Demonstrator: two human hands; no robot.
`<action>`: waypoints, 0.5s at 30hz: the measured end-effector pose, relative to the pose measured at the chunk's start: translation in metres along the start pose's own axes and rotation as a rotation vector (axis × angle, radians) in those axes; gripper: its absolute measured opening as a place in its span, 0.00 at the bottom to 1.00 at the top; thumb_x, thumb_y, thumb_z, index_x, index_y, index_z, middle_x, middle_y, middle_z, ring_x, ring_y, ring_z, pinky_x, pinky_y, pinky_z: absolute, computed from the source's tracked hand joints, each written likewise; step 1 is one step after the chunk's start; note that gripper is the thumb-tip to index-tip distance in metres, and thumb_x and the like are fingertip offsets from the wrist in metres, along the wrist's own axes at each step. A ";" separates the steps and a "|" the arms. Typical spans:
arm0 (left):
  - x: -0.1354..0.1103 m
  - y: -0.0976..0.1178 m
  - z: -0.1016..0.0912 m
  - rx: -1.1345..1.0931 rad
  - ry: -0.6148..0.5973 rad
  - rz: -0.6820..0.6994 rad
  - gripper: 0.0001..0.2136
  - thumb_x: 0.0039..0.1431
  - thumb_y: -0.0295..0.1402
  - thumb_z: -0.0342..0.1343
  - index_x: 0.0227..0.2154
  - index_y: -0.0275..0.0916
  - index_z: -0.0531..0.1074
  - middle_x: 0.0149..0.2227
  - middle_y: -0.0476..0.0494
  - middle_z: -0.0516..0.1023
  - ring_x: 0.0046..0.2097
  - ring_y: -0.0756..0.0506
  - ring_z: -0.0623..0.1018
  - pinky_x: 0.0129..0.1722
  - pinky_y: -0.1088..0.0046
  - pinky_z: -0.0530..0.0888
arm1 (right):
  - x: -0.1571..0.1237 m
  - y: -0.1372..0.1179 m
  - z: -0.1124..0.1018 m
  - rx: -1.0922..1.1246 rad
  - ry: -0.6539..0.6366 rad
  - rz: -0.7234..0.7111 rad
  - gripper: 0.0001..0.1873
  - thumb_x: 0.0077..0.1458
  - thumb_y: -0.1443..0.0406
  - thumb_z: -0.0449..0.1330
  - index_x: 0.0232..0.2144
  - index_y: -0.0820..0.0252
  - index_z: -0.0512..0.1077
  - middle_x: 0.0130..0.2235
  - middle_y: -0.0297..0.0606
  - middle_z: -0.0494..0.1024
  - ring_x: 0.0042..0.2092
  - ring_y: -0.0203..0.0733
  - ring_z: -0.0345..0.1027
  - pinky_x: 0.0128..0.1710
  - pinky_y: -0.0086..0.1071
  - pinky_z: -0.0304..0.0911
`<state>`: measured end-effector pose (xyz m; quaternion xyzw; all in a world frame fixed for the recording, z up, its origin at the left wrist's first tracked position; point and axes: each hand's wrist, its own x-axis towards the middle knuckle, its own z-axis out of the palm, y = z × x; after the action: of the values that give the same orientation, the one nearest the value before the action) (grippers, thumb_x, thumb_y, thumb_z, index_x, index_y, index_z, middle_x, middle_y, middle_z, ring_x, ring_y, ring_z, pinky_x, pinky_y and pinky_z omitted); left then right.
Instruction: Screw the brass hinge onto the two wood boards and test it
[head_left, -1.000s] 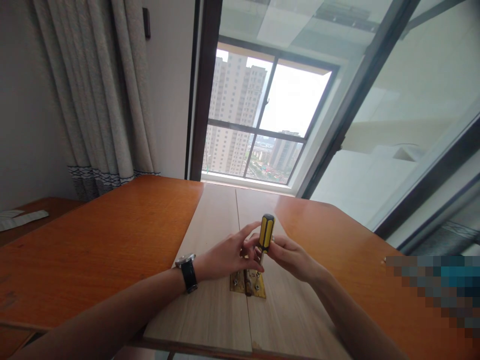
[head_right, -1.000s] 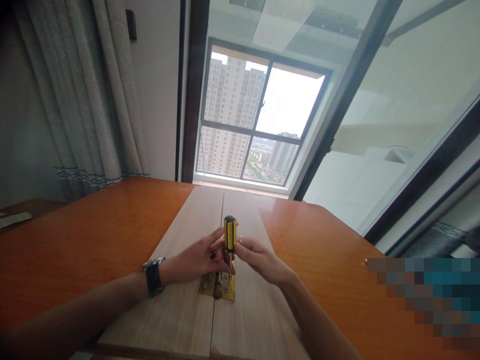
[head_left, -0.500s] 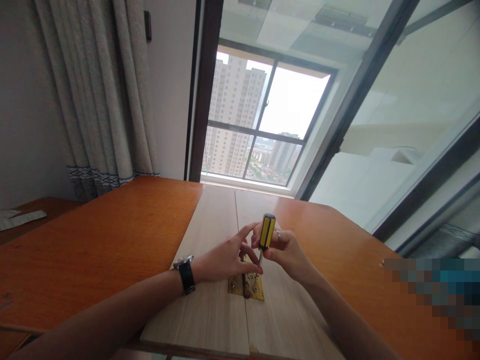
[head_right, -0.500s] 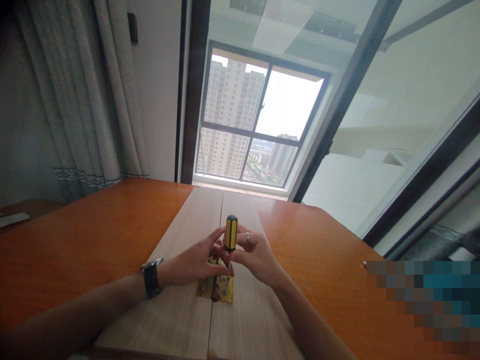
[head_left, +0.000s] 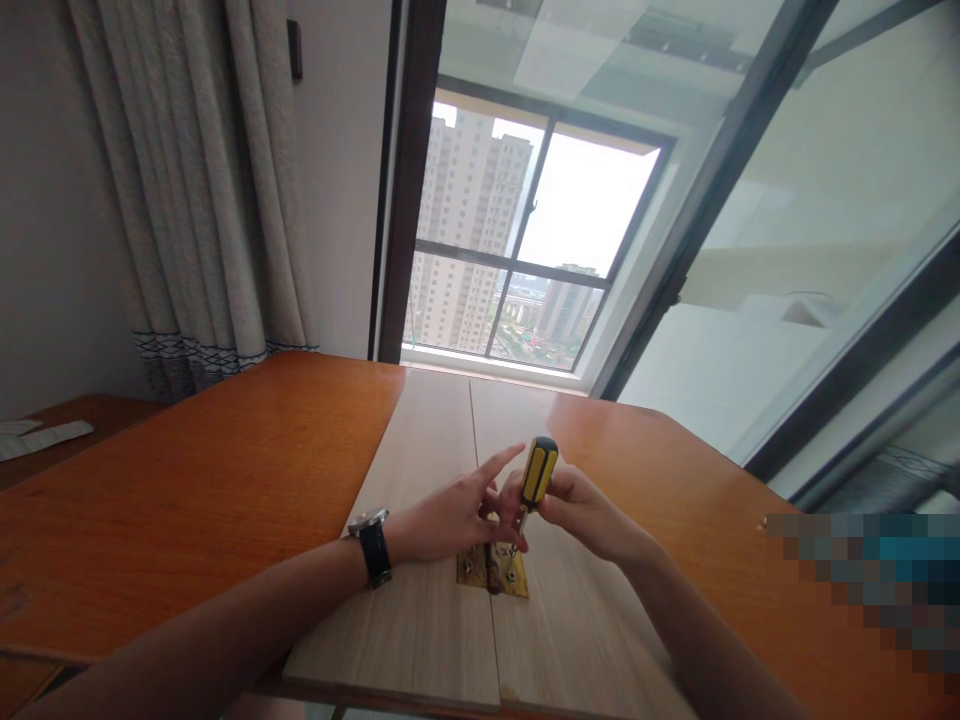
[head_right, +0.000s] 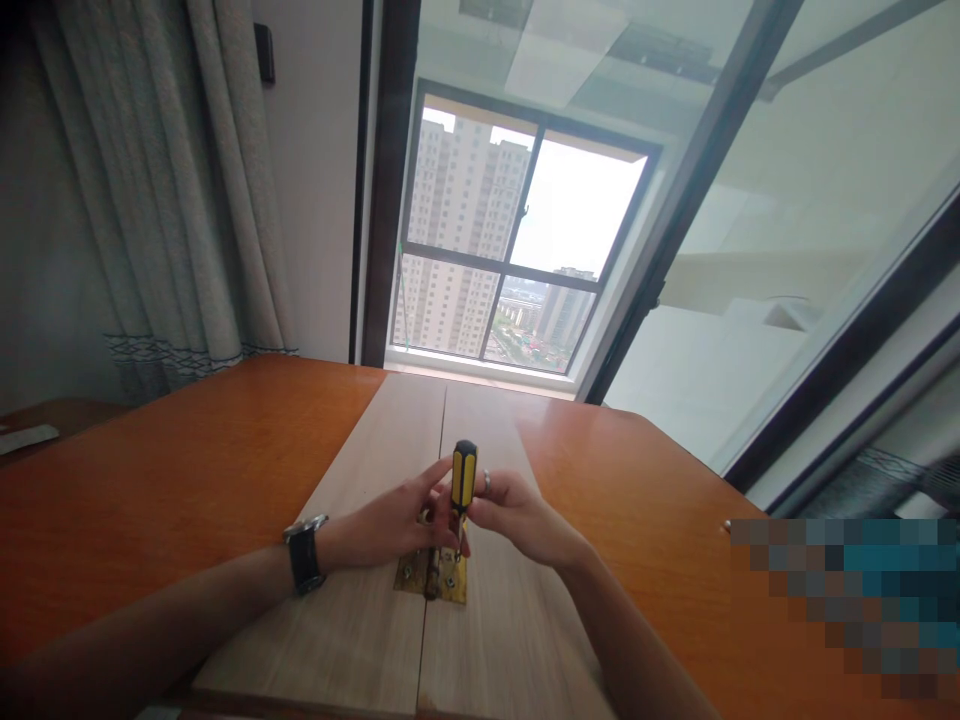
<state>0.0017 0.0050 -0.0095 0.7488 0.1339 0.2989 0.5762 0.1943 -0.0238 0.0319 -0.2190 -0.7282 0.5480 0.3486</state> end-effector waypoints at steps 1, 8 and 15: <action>0.000 0.002 0.000 0.034 0.007 0.003 0.36 0.56 0.25 0.63 0.64 0.44 0.53 0.33 0.50 0.76 0.40 0.46 0.80 0.39 0.71 0.74 | 0.001 -0.001 0.000 -0.019 -0.001 -0.013 0.19 0.56 0.52 0.63 0.36 0.63 0.78 0.35 0.40 0.76 0.36 0.40 0.70 0.34 0.32 0.68; -0.002 0.011 0.000 0.115 0.023 0.009 0.29 0.53 0.28 0.65 0.57 0.40 0.61 0.38 0.47 0.78 0.43 0.45 0.79 0.42 0.70 0.73 | 0.003 0.000 0.001 -0.059 0.078 -0.143 0.13 0.50 0.56 0.69 0.31 0.61 0.79 0.35 0.38 0.74 0.37 0.39 0.69 0.39 0.33 0.68; -0.003 0.011 0.000 0.111 0.014 0.024 0.28 0.55 0.27 0.64 0.57 0.40 0.60 0.39 0.45 0.78 0.43 0.44 0.79 0.41 0.71 0.74 | 0.002 0.004 0.002 -0.050 0.103 -0.135 0.11 0.49 0.59 0.71 0.32 0.60 0.79 0.36 0.39 0.75 0.37 0.40 0.70 0.39 0.34 0.69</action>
<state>-0.0020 0.0003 0.0001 0.7791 0.1452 0.3032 0.5292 0.1915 -0.0222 0.0280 -0.2059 -0.7358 0.4930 0.4162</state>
